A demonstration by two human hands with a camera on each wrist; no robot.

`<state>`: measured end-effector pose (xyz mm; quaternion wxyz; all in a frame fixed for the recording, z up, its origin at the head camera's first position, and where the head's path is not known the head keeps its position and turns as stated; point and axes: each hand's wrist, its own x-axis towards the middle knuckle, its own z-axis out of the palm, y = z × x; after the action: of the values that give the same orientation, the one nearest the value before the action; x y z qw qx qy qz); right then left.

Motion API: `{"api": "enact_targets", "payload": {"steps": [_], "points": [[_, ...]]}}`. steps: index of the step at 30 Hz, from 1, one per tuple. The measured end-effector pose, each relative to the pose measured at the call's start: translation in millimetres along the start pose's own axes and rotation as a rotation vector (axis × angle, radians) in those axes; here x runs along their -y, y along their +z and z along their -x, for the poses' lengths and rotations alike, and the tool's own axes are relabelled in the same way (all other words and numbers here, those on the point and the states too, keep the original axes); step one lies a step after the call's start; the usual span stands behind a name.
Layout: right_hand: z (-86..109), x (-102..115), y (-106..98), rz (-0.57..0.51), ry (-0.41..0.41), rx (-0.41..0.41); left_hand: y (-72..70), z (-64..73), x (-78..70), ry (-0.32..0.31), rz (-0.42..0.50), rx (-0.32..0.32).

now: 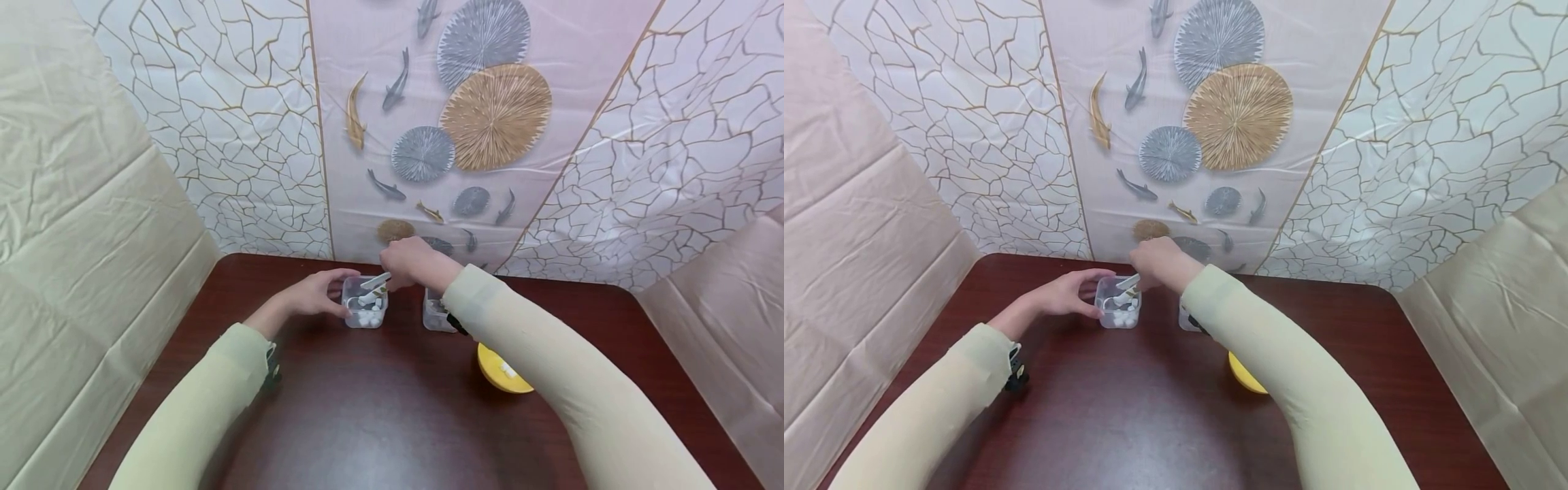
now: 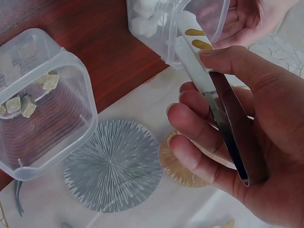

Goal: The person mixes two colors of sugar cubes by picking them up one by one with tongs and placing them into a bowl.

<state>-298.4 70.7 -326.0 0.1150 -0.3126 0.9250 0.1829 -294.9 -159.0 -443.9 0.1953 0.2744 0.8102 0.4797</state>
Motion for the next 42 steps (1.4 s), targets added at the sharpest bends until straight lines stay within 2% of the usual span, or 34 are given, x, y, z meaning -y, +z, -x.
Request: {"api": "enact_targets", "payload": {"steps": [3,11,28,42], "points": [[-6.8,0,5,0.009,0.001,-0.012,0.6,-0.4,1.0,0.014,0.012,0.005],[-7.7,8,3,0.004,0.034,-0.012,0.9,1.6,-0.8,0.021,0.021,0.005],[-16.4,19,-1,-0.010,0.056,0.059,-0.5,1.4,0.9,0.019,0.010,0.011],[-18.4,28,-5,-0.091,0.064,0.122,-0.2,2.4,0.5,-0.006,0.008,0.010]]}}
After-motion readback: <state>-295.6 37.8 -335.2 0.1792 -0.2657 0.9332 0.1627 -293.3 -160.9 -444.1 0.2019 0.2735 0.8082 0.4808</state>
